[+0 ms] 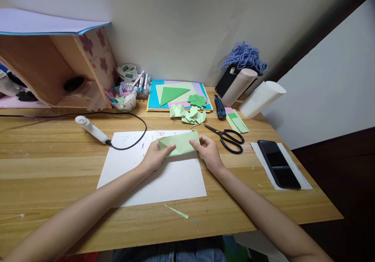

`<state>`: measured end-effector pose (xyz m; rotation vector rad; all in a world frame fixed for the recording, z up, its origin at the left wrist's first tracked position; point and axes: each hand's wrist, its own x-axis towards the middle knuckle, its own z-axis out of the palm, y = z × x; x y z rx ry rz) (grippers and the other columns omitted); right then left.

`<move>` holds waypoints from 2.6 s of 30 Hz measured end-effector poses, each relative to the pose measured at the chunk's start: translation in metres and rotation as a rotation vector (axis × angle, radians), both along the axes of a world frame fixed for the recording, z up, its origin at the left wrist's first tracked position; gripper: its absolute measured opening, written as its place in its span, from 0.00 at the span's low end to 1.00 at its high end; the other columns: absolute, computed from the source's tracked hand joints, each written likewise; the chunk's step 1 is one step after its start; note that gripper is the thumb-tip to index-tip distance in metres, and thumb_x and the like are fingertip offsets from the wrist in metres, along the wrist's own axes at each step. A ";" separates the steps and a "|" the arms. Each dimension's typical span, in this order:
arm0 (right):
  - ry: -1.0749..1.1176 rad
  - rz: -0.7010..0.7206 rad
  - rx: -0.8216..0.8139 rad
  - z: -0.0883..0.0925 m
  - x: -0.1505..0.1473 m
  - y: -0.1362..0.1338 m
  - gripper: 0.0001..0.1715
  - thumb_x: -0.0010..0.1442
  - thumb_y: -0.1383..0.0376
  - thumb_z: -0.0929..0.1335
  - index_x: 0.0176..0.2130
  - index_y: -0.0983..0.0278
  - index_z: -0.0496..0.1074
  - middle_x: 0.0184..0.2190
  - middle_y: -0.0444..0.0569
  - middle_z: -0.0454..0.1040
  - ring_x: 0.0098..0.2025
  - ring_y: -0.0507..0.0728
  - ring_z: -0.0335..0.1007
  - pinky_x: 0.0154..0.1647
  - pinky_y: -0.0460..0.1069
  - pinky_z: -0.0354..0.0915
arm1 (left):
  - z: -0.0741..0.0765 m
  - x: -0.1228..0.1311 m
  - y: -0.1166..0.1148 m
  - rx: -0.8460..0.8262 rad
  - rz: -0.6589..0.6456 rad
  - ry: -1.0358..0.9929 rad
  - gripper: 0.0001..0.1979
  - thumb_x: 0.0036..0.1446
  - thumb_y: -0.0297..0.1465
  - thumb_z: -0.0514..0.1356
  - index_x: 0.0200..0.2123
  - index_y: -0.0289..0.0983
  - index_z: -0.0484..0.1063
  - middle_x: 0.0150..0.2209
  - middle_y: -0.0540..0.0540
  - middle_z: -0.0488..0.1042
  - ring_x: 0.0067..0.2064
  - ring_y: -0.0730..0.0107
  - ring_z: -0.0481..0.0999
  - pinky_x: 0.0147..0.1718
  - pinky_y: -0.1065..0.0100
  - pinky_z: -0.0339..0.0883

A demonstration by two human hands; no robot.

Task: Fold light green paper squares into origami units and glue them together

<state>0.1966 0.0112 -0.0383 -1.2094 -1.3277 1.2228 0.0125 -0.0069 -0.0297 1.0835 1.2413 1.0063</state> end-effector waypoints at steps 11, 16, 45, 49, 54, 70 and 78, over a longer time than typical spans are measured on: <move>0.171 -0.038 -0.112 -0.005 0.000 0.004 0.24 0.41 0.58 0.73 0.36 0.62 0.63 0.28 0.44 0.73 0.31 0.53 0.70 0.34 0.48 0.65 | 0.001 0.004 -0.002 -0.004 0.079 0.093 0.16 0.43 0.41 0.62 0.33 0.35 0.74 0.23 0.46 0.75 0.33 0.59 0.74 0.29 0.66 0.65; 0.177 0.012 -0.173 -0.003 0.004 0.005 0.28 0.43 0.56 0.72 0.43 0.64 0.64 0.27 0.46 0.75 0.28 0.54 0.71 0.32 0.49 0.65 | -0.001 0.004 -0.003 0.010 0.065 0.116 0.17 0.44 0.42 0.61 0.33 0.34 0.74 0.28 0.44 0.76 0.33 0.60 0.73 0.30 0.66 0.64; 0.001 -0.077 -0.051 -0.002 0.005 0.005 0.22 0.43 0.58 0.72 0.20 0.63 0.55 0.15 0.36 0.51 0.18 0.46 0.45 0.20 0.43 0.48 | -0.002 -0.002 0.001 0.031 -0.009 0.038 0.21 0.50 0.46 0.55 0.36 0.35 0.72 0.34 0.44 0.74 0.34 0.64 0.70 0.33 0.68 0.61; -0.013 -0.080 -0.043 -0.003 0.005 0.005 0.22 0.43 0.57 0.72 0.20 0.63 0.55 0.15 0.36 0.51 0.18 0.45 0.45 0.19 0.43 0.47 | 0.003 -0.001 0.000 0.039 -0.017 0.056 0.19 0.49 0.44 0.56 0.34 0.34 0.71 0.33 0.45 0.73 0.33 0.66 0.69 0.31 0.70 0.60; -0.016 -0.089 -0.051 -0.006 0.006 0.006 0.22 0.43 0.58 0.71 0.21 0.64 0.55 0.16 0.36 0.51 0.19 0.45 0.45 0.20 0.42 0.46 | 0.006 -0.001 0.000 0.018 -0.039 0.066 0.18 0.50 0.44 0.56 0.33 0.34 0.70 0.31 0.47 0.72 0.31 0.70 0.68 0.29 0.72 0.58; -0.095 -0.068 -0.051 -0.003 0.007 0.004 0.19 0.46 0.57 0.70 0.22 0.64 0.58 0.16 0.36 0.51 0.19 0.46 0.46 0.21 0.43 0.46 | -0.003 -0.003 0.003 0.049 -0.085 0.122 0.17 0.53 0.42 0.53 0.33 0.34 0.72 0.28 0.48 0.73 0.29 0.70 0.68 0.27 0.72 0.58; -0.131 -0.047 -0.051 -0.001 0.009 0.003 0.19 0.46 0.56 0.69 0.21 0.64 0.58 0.15 0.36 0.48 0.19 0.46 0.43 0.20 0.43 0.45 | -0.003 -0.005 0.006 0.066 -0.096 0.169 0.16 0.52 0.41 0.54 0.30 0.34 0.71 0.28 0.48 0.72 0.29 0.72 0.66 0.28 0.73 0.58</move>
